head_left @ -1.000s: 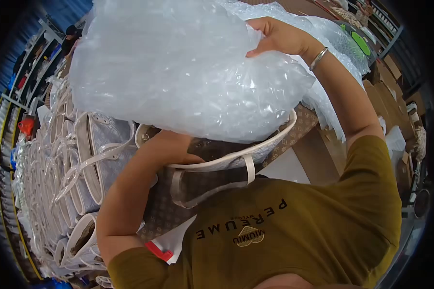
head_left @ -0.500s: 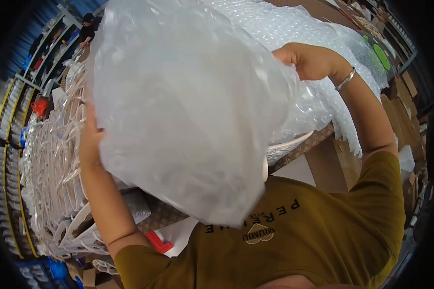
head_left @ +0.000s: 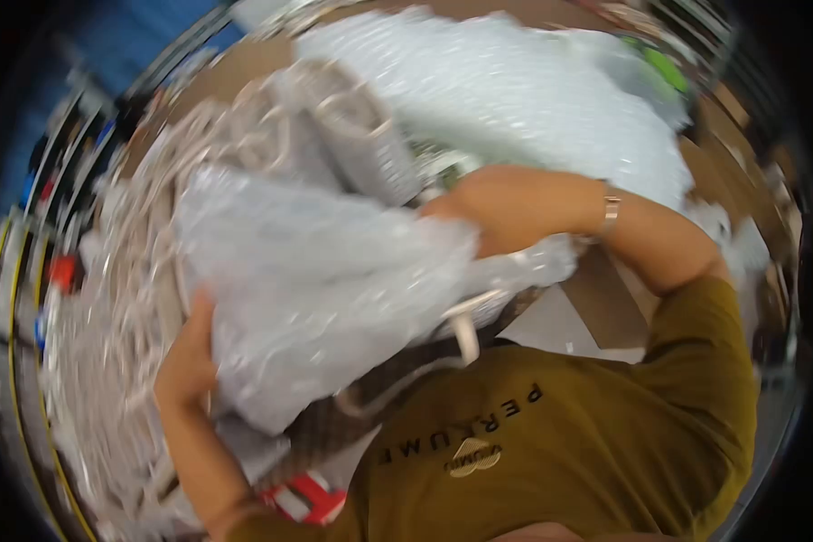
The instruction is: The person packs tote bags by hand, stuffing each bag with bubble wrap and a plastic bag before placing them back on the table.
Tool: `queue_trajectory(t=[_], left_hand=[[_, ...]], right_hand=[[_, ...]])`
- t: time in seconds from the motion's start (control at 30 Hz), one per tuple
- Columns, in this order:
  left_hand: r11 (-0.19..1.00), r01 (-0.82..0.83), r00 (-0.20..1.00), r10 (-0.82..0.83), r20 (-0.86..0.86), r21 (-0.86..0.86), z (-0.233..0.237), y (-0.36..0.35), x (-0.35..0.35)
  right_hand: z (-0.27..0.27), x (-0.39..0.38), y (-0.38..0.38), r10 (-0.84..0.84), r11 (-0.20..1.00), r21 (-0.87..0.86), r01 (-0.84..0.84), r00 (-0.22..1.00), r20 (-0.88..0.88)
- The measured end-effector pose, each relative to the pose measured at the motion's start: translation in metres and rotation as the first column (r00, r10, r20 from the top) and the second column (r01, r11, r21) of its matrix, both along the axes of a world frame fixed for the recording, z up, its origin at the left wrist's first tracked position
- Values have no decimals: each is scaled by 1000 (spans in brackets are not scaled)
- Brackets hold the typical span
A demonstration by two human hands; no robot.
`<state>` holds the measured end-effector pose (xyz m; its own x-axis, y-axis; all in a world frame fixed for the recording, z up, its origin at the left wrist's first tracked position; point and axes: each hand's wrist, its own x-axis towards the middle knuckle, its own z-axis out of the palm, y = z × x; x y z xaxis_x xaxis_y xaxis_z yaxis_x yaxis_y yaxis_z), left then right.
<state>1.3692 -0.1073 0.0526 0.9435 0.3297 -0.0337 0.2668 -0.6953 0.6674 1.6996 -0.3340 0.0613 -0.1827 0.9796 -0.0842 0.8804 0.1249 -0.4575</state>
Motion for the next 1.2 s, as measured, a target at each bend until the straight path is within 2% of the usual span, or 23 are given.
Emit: queue_trajectory(t=[0.07,0.1,0.13,0.17,0.2,0.23,0.27,0.37,0.4,0.43,0.47,0.53,0.6,0.67,0.7,0.77,0.8,0.9,0.93,1.03,1.1,1.17,1.2], left_hand=[[986,-152,934,166,317,-69,3,-28,11],[982,-177,963,185,197,-57,-1,-31,21],[976,-217,973,218,77,-30,-7,-30,28],[985,-168,981,170,98,-32,-25,-18,29],[965,42,999,-36,-27,257,-49,1,29],[827,261,963,-183,-200,499,-60,13,33],[817,274,960,-196,-202,508,-50,12,40],[954,298,869,-259,-423,28,-3,8,49],[950,309,870,-264,-417,42,7,5,43],[963,134,982,-98,-159,235,14,2,34],[932,-78,991,33,131,355,21,-3,28],[921,-3,994,-38,99,389,41,-41,42],[866,156,979,-199,40,475,56,-76,72],[828,280,953,-302,-34,486,51,-83,93],[811,308,947,-314,-75,497,47,-84,94],[797,315,945,-313,-92,515,39,-79,88],[819,301,953,-265,-143,489,32,-71,87],[853,274,951,-169,-260,444,27,-54,85],[845,289,952,-206,-225,449,27,-51,80],[846,302,953,-250,-173,440,21,-45,73],[848,310,947,-313,-66,429,13,-36,78],[894,308,951,-276,-141,325,-6,-24,79],[920,282,953,-236,-190,272,-9,-25,80]], right_hand=[[-7,2,-2,11,998,62,-13,999,30],[-12,5,0,55,991,119,-60,997,44],[-4,0,0,20,999,36,-24,995,101],[2,-7,3,9,999,-41,-3,989,145],[1,-11,5,-28,999,-33,33,988,153],[-3,-14,10,-8,998,-67,19,987,163],[-8,-17,14,19,995,-100,-2,985,169],[-16,-19,19,33,994,-105,-14,983,183],[-16,-16,21,43,994,-109,-23,981,189],[-18,-11,24,24,995,-97,-5,980,196],[-24,-8,26,50,998,-55,-40,981,190],[-39,-11,29,107,994,3,-108,983,152],[-39,-15,34,101,991,-100,-83,977,187],[-29,-17,26,108,991,-103,-90,977,184],[-35,-17,30,58,994,-97,-42,984,171],[-37,-19,41,110,988,-140,-67,939,325],[-36,-15,36,101,989,-140,-56,937,336],[-16,-6,2,59,998,-26,-60,997,-44],[-14,-5,-6,60,998,-26,-61,997,-50],[-12,-6,-24,-3,997,73,-5,994,109],[-11,-7,-21,82,997,-21,-79,980,179],[-18,-12,-22,26,999,-51,-16,981,192],[-18,-15,-17,21,976,-218,12,988,150]])
